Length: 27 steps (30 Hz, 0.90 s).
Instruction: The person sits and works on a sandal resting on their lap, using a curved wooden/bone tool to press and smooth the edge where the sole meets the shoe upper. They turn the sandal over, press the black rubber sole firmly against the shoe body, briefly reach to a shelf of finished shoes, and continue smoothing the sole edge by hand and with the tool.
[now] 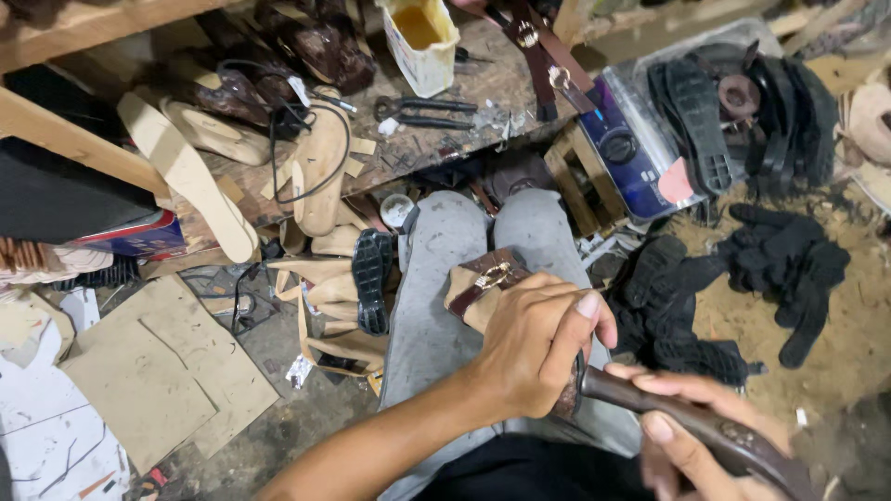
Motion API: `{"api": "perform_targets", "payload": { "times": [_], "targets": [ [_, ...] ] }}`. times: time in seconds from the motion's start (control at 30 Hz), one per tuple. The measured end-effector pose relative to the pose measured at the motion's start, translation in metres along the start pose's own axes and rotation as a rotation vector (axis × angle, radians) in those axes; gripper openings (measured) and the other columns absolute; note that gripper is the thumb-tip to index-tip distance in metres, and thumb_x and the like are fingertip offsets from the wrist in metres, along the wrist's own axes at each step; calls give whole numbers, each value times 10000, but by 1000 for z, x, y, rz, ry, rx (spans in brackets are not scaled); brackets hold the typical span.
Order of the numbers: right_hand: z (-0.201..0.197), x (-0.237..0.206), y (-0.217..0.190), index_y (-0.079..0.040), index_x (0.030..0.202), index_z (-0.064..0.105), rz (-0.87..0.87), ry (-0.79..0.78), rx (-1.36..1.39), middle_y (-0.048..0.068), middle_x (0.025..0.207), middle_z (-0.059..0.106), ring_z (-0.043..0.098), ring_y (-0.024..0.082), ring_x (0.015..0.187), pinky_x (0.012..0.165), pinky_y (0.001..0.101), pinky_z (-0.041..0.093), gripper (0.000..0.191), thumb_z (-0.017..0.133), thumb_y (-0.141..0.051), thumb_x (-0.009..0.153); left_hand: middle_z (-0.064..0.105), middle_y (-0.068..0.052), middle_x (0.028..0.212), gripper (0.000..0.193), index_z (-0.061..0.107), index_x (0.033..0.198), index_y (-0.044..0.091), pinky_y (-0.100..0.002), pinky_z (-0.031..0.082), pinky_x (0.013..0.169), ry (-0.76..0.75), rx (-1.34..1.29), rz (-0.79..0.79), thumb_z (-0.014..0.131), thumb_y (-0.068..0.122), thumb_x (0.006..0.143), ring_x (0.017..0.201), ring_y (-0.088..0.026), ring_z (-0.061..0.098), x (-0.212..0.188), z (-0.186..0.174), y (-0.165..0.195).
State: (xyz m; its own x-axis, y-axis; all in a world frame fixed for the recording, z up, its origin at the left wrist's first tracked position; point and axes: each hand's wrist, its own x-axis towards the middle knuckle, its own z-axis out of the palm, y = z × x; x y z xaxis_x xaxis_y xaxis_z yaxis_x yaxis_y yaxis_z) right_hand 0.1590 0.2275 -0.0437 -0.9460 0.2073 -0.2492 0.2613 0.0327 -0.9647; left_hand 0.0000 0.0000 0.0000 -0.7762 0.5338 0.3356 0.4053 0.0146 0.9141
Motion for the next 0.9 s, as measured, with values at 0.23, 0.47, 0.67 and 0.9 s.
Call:
{"api": "perform_targets", "payload": {
  "times": [0.23, 0.47, 0.67, 0.9],
  "targets": [
    [3, 58, -113, -128, 1122, 808, -229, -568, -622, 21, 1072, 841, 776, 131, 814, 642, 251, 581, 326, 826, -155, 798, 600, -64, 701, 430, 681, 898, 67, -404, 463, 934, 58, 2, 33, 340, 231, 1103, 722, -264, 596, -12, 13, -6],
    [23, 12, -26, 66, 1123, 713, -153, -367, 9, 289, 1165, 771, 678, 188, 577, 476, 284, 554, 290, 732, 6, 839, 467, -249, 1376, 429, 392, 1401, -39, -521, 338, 1099, 779, 256, -122, 506, 192, 1058, 1324, -364, 431, -65, 43, 5],
    [30, -22, 31, 148, 1229, 604, -185, -378, 612, 433, 1243, 647, 603, 181, 522, 502, 338, 534, 322, 636, 14, 938, 536, -108, 1390, 802, 262, 1573, 164, -348, 518, 951, 920, -1091, -571, 731, 229, 925, 1181, -209, 572, -87, 79, -5],
    [-13, -40, 32, 160, 1209, 611, 73, -176, 282, 407, 1047, 720, 559, 182, 430, 418, 326, 476, 357, 619, -10, 896, 591, -12, 1203, 742, 322, 1421, 196, -405, 607, 719, 885, -1219, -1020, 723, 332, 812, 1020, -160, 644, -69, 105, -7]
  ]
}}
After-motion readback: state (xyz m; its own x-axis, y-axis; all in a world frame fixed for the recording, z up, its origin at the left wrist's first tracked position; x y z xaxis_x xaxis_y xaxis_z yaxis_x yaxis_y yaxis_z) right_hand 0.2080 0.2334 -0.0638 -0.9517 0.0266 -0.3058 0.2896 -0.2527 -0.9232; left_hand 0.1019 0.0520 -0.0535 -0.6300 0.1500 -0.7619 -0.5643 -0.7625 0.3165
